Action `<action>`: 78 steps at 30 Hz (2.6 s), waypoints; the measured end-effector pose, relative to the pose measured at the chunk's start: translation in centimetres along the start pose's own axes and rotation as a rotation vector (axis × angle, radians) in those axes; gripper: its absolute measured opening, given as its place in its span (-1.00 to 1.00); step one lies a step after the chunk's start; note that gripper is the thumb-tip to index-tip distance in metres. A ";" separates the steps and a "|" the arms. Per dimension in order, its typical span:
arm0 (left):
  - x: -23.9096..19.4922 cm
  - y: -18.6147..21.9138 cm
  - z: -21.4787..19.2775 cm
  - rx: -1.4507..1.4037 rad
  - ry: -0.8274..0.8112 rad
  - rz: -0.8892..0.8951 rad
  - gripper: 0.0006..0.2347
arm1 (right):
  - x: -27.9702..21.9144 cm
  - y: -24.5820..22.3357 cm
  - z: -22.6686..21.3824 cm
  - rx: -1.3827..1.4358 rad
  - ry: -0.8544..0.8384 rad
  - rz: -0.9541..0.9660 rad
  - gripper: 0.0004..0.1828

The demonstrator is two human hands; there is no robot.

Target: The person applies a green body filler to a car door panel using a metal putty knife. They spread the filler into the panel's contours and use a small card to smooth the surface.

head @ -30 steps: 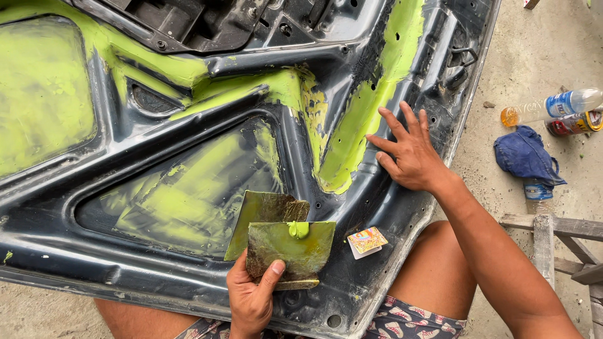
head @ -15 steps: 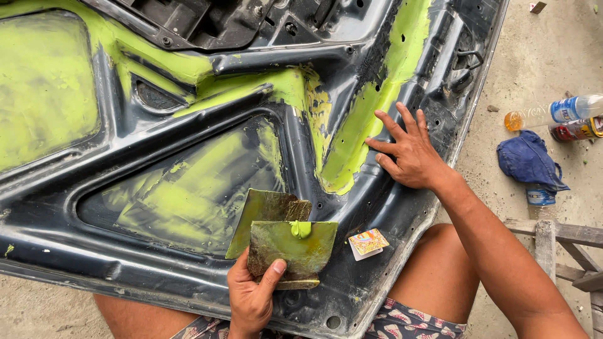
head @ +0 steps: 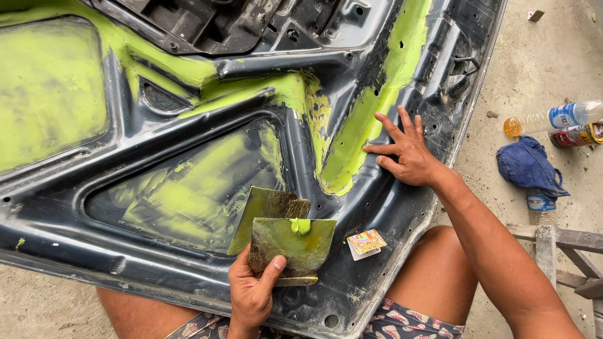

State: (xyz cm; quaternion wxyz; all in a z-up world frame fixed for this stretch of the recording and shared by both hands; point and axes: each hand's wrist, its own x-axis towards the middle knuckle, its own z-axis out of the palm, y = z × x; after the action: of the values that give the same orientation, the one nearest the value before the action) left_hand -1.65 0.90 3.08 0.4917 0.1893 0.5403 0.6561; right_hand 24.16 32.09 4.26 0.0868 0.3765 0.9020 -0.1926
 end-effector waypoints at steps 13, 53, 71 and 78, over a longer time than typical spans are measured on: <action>0.1 1.1 2.0 -0.049 -0.041 0.075 -0.69 | -6.1 -8.6 -4.5 0.882 0.351 -0.172 -0.62; -1.3 3.3 7.8 -0.484 0.077 0.016 -0.68 | -12.3 -19.7 -1.6 1.284 0.589 -0.210 -0.72; 0.2 1.5 0.3 -0.122 0.236 0.146 -0.70 | -4.4 -4.0 1.8 -0.018 0.234 0.085 -0.45; 0.4 1.6 0.0 -0.033 0.210 0.161 -0.74 | -1.9 -3.4 1.1 -0.117 0.094 0.042 -0.46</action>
State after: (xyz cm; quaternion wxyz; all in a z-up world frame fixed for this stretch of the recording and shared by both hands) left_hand -2.50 1.35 4.37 0.3812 0.1542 0.5609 0.7185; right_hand 23.10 28.23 4.81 0.0704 0.3980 0.9068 -0.1196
